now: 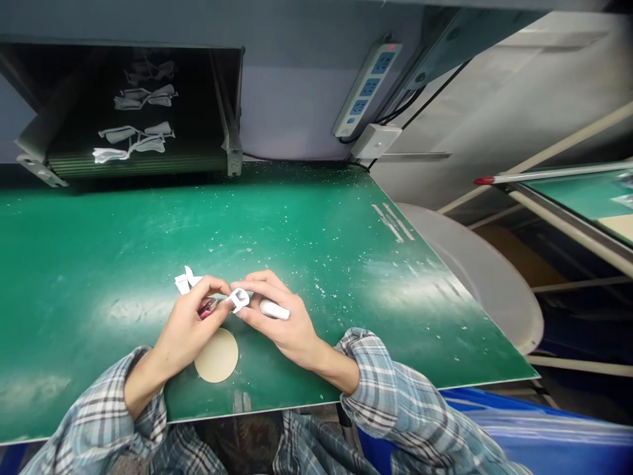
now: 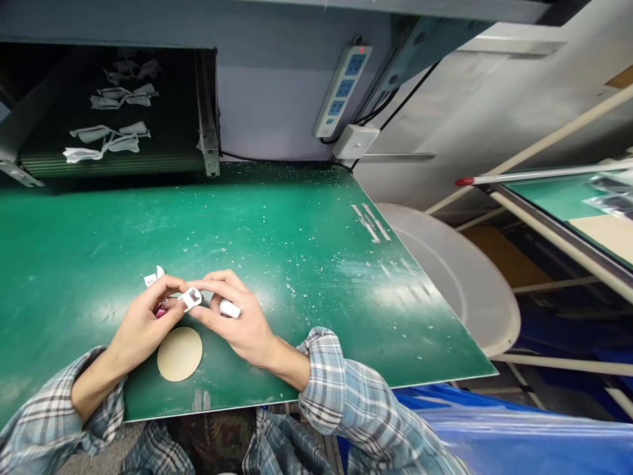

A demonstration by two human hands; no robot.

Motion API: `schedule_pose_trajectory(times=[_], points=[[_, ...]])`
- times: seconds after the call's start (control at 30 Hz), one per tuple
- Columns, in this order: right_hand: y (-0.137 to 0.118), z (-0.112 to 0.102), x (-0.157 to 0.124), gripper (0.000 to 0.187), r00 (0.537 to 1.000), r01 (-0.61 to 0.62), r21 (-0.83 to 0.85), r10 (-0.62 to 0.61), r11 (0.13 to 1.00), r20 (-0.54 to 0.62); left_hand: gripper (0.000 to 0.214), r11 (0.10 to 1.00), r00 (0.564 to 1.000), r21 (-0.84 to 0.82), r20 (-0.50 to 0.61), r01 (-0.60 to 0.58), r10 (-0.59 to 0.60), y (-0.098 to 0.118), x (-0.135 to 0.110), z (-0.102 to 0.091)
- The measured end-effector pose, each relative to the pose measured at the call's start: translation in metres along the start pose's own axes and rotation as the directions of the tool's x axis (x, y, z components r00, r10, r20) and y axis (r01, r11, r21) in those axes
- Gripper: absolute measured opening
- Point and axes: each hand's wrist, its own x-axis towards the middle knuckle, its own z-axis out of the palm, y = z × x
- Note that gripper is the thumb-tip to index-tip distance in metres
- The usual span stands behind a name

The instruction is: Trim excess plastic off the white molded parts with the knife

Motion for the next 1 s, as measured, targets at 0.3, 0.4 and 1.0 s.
schedule_pose_trajectory(times=[0.3, 0.4, 1.0], points=[[-0.0011, 0.0011, 0.0002, 0.029, 1.0, 0.0, 0.044, -0.001, 0.999, 0.025, 0.01, 0.995, 0.996, 0.045, -0.008, -0.092, 0.092, 0.005, 0.0022, -0.0016], [-0.0004, 0.0011, 0.0007, 0.031, 1.0, -0.002, 0.063, 0.0, 0.998, 0.027, 0.011, 0.995, 0.996, 0.046, -0.002, -0.086, 0.086, 0.0051, 0.0017, -0.0016], [0.0011, -0.0026, 0.0029, 0.036, 0.984, -0.17, 0.05, 0.167, 0.984, 0.058, 0.022, 0.997, 0.996, 0.023, -0.056, -0.068, 0.069, 0.0087, -0.003, -0.0027]])
